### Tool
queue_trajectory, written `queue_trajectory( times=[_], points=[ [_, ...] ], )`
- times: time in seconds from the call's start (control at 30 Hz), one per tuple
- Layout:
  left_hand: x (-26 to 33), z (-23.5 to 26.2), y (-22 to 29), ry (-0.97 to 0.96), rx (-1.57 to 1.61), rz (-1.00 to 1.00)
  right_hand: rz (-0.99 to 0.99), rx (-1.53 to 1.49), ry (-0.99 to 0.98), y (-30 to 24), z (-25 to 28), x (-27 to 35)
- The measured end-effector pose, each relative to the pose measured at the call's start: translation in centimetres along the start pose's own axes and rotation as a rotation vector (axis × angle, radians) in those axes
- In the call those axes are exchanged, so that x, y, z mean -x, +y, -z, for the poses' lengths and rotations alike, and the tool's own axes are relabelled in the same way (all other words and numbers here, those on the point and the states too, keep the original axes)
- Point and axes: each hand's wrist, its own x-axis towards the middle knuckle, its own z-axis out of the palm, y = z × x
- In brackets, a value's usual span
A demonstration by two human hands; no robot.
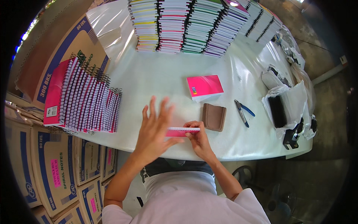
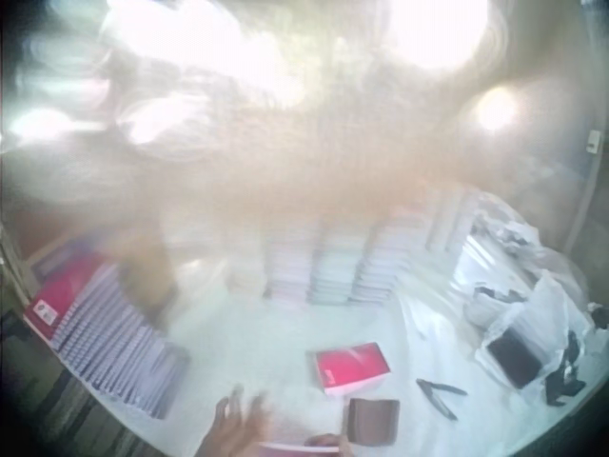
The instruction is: The person threads a metal spiral coil through the punched holes of small notebooks and uses pliers to crimp the ends of the coil.
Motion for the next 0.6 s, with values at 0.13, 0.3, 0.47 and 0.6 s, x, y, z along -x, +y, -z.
queue_trajectory(
  times=[0.13, 0.3, 0.47, 0.6],
  points=[
    [-0.6, -2.5, 1.5, -0.182, -0.255, -0.099, 0.056, 0.158, -0.162, -2.7, 2.9, -0.5],
    [-0.9, -3.2, 1.9, -0.154, -0.168, -0.125, 0.289, 0.947, 0.631, -3.6, 25.5, -2.8],
    [-1.4, -3.3, 2.0, -0.144, -0.187, -0.115, -0.233, 1.893, 0.896, -0.2, 36.2, -2.2],
    [-1.2, -2.9, 2.2, -0.166, -0.184, -0.082, -0.207, 1.708, 0.761, -0.3, 37.4, -2.3]
  ],
)
